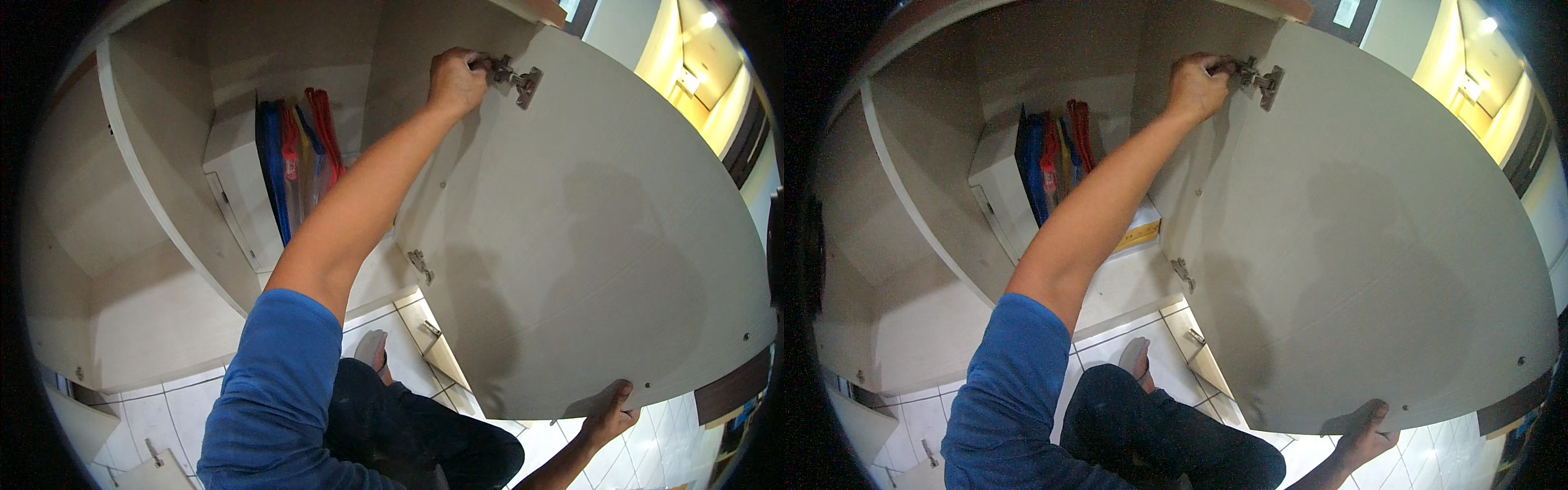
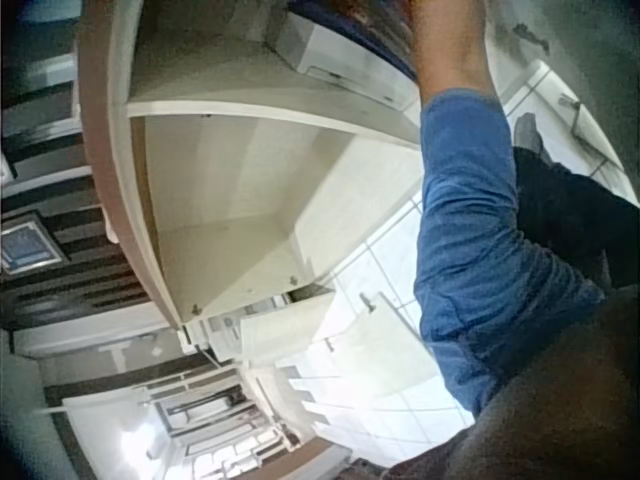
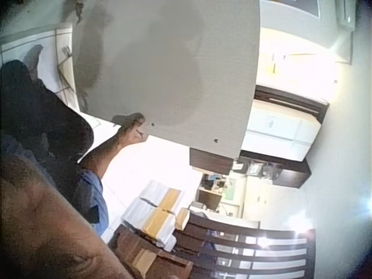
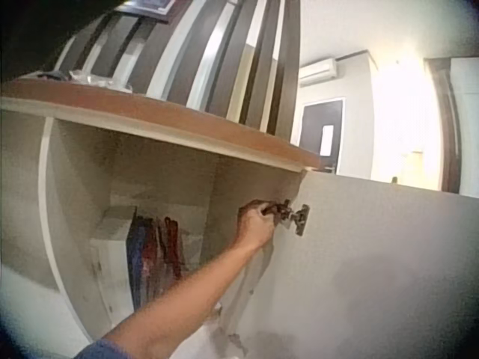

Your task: The person is sitting on the floor repairing a cabinet door. They use a screwdriver to tighten screws on the upper and lower hinges of the cabinet door, occasionally testing the door's movement to check alignment.

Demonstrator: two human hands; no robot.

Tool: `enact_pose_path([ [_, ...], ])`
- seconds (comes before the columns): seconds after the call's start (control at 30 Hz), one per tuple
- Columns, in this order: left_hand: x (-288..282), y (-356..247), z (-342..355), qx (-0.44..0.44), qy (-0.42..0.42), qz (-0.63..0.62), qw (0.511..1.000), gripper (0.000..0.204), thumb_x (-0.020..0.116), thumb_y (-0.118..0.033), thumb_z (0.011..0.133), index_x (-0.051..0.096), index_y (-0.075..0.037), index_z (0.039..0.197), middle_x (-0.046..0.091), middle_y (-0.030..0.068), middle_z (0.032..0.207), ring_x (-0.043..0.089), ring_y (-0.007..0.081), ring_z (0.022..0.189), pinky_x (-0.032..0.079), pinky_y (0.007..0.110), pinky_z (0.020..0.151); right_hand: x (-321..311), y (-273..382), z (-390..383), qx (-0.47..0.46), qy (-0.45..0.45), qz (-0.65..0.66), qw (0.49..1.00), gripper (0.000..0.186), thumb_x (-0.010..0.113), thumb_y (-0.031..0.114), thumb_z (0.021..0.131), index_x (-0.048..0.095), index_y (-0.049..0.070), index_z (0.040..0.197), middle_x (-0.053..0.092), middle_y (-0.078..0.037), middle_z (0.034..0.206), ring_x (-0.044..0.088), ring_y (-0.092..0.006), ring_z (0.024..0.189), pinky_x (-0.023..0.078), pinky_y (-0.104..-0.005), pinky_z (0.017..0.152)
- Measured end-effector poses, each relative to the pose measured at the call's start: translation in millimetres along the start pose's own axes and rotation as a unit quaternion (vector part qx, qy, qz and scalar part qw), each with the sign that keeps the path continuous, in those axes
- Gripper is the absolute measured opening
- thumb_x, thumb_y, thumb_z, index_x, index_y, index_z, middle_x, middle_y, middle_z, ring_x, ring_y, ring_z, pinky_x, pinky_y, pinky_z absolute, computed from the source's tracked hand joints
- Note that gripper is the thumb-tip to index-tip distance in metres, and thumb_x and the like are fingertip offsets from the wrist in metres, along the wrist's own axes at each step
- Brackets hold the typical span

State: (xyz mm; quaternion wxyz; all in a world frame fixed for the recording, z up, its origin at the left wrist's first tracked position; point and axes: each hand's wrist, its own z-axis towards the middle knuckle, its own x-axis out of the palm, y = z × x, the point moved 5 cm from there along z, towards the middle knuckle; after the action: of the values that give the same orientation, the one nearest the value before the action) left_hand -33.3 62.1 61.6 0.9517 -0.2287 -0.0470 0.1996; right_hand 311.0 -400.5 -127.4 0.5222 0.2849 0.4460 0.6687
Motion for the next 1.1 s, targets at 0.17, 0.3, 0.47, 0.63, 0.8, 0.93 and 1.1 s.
enact_pose_path([
  [0.17, 3.1, 3.3, 1.5, -0.069, -0.017, -0.021, 0.997, 0.017, 0.066, -0.009, 0.079, 0.077, -0.007, 0.093, 0.073, 0.0177, 0.093, 0.07, 0.0306, 0.087, 0.054, 0.035, 0.081, 1.3, 2.5, -3.1, 0.003, 0.004, 0.015, 1.0, 0.089, 0.079, 0.054, 0.078, 0.043, -0.011, 0.126, 0.056, -0.023, 0.108, 0.055, -0.0338, 0.106, 0.044, -0.0511, 0.09],
  [0.3, 0.0, -4.3, 4.5, -0.129, 0.055, -0.022, 0.99, 0.02, 0.068, -0.01, 0.078, 0.077, -0.008, 0.096, 0.073, 0.0181, 0.095, 0.071, 0.0293, 0.089, 0.054, 0.034, 0.083, -1.4, -2.5, 0.5, -0.003, 0.051, 0.02, 0.998, 0.08, 0.079, 0.052, 0.079, 0.049, -0.011, 0.119, 0.057, -0.021, 0.101, 0.055, -0.0316, 0.1, 0.044, -0.0518, 0.085],
  [0.47, -11.1, -5.5, 5.1, -0.103, 0.011, 0.016, 0.995, 0.036, 0.068, -0.015, 0.077, 0.073, -0.01, 0.113, 0.073, 0.0193, 0.097, 0.071, 0.0289, 0.091, 0.054, 0.035, 0.085, 5.9, 2.4, -4.8, -0.038, 0.016, 0.035, 0.999, 0.064, 0.075, 0.05, 0.083, 0.055, -0.007, 0.105, 0.057, -0.016, 0.089, 0.055, -0.0268, 0.089, 0.042, -0.0486, 0.078],
  [0.63, -3.6, -10.7, 5.0, -0.075, 0.015, 0.059, 0.995, 0.042, 0.068, -0.018, 0.077, 0.071, -0.008, 0.117, 0.071, 0.0235, 0.096, 0.071, 0.0318, 0.093, 0.054, 0.037, 0.085, 16.1, 25.8, -10.2, -0.113, -0.011, 0.05, 0.992, 0.048, 0.075, 0.047, 0.085, 0.056, 0.003, 0.088, 0.052, -0.002, 0.069, 0.053, -0.0131, 0.064, 0.043, -0.0297, 0.058],
  [0.8, 4.0, -10.6, -2.6, -0.115, 0.0, 0.07, 0.991, 0.033, 0.067, -0.017, 0.079, 0.073, -0.006, 0.109, 0.071, 0.0232, 0.095, 0.071, 0.0345, 0.091, 0.053, 0.038, 0.083, 8.3, 8.7, -7.3, -0.074, -0.008, 0.018, 0.997, 0.055, 0.075, 0.05, 0.084, 0.055, -0.001, 0.094, 0.054, -0.007, 0.079, 0.054, -0.0189, 0.074, 0.042, -0.0378, 0.067],
  [0.93, 7.5, -6.6, -6.4, -0.096, -0.033, 0.022, 0.995, 0.023, 0.064, -0.006, 0.079, 0.073, -0.001, 0.099, 0.071, 0.0228, 0.092, 0.07, 0.0365, 0.088, 0.053, 0.039, 0.081, 3.7, -1.2, -2.4, -0.04, 0.056, 0.037, 0.997, 0.069, 0.074, 0.051, 0.084, 0.055, -0.009, 0.109, 0.06, -0.019, 0.098, 0.058, -0.0296, 0.097, 0.043, -0.0529, 0.085],
  [1.1, -2.3, -8.2, -10.8, -0.057, -0.071, 0.032, 0.995, 0.014, 0.062, -0.006, 0.085, 0.072, 0.0, 0.093, 0.071, 0.0216, 0.088, 0.069, 0.0368, 0.081, 0.053, 0.042, 0.078, 9.0, 7.2, -3.1, -0.039, 0.031, 0.041, 0.998, 0.057, 0.075, 0.044, 0.086, 0.058, -0.007, 0.105, 0.061, -0.012, 0.089, 0.058, -0.0209, 0.085, 0.046, -0.04, 0.077],
])
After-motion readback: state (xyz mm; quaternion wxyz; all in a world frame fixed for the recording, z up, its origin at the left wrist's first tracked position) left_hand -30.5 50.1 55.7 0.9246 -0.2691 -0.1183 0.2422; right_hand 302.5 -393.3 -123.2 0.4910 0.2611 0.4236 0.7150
